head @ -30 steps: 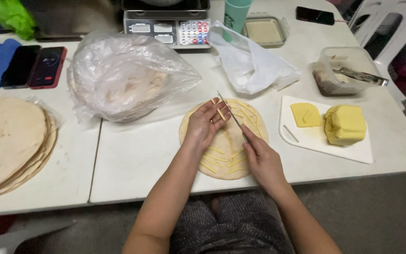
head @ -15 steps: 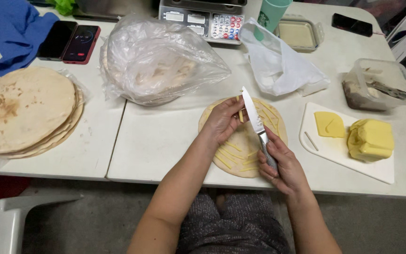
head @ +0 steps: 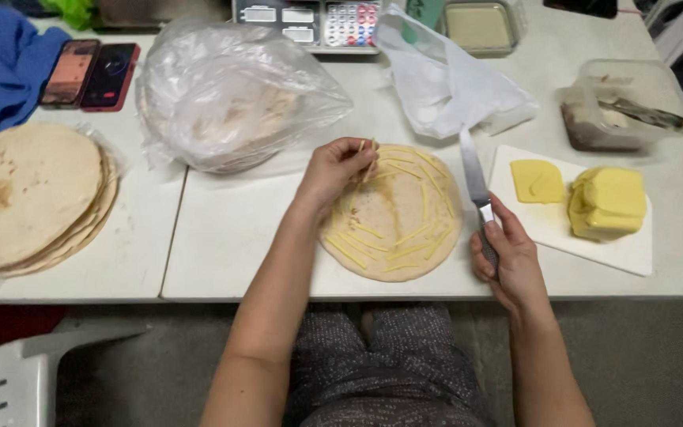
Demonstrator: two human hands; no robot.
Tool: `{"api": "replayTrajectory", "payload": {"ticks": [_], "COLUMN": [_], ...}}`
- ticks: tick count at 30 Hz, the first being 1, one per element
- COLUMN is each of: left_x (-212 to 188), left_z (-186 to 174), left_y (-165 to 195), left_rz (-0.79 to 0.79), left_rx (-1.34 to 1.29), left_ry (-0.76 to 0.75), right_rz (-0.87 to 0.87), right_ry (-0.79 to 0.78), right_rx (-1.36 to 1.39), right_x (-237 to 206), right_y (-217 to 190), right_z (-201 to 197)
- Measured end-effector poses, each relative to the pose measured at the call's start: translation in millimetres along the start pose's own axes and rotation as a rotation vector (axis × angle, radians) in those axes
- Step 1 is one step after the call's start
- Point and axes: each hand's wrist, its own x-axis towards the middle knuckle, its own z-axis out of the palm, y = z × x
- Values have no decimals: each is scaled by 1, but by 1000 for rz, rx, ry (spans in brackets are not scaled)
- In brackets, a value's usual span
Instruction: The person sits at a table and cuts thin strips from a block of cheese with a knife, then places the strips one at a time onto a round flatbread, arranging them in a pattern across its surface. A stack of flatbreads and a cutting board with the cheese block sit on the table.
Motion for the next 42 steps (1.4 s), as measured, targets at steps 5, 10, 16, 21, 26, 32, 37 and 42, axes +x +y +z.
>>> {"api": "replayTrajectory", "payload": {"ticks": [5,10,16,21,26,32,37,42], "left_x": [-6,8,12,12,12,2,-13,-27], "left_z": [19,35,38,40,41,42,40,32], "left_y": [21,18,-3,-16,-16,-5,19,22], "left_rz": [209,234,455,510,526,567,420,-153], "left_rx": [815,1224,1375,1480,1481,1359,904,495], "left_ry": [-108,-203,-254,-204,-178,-99,38,156], "right_rz": [-87,-80,-82,-85,-98,-94,-98,-112], "right_ry": [-20,-28,-29,-27,-30,-10,-10,16], "right_rx": [155,180,195,188,191,165,184,155], "right_x": [5,6,6,5,4,5,4,3], "right_y": [6,16,16,15,16,18,19,18], "right_z": [-21,-23,-24,-23,-22,-23,-25,-25]}}
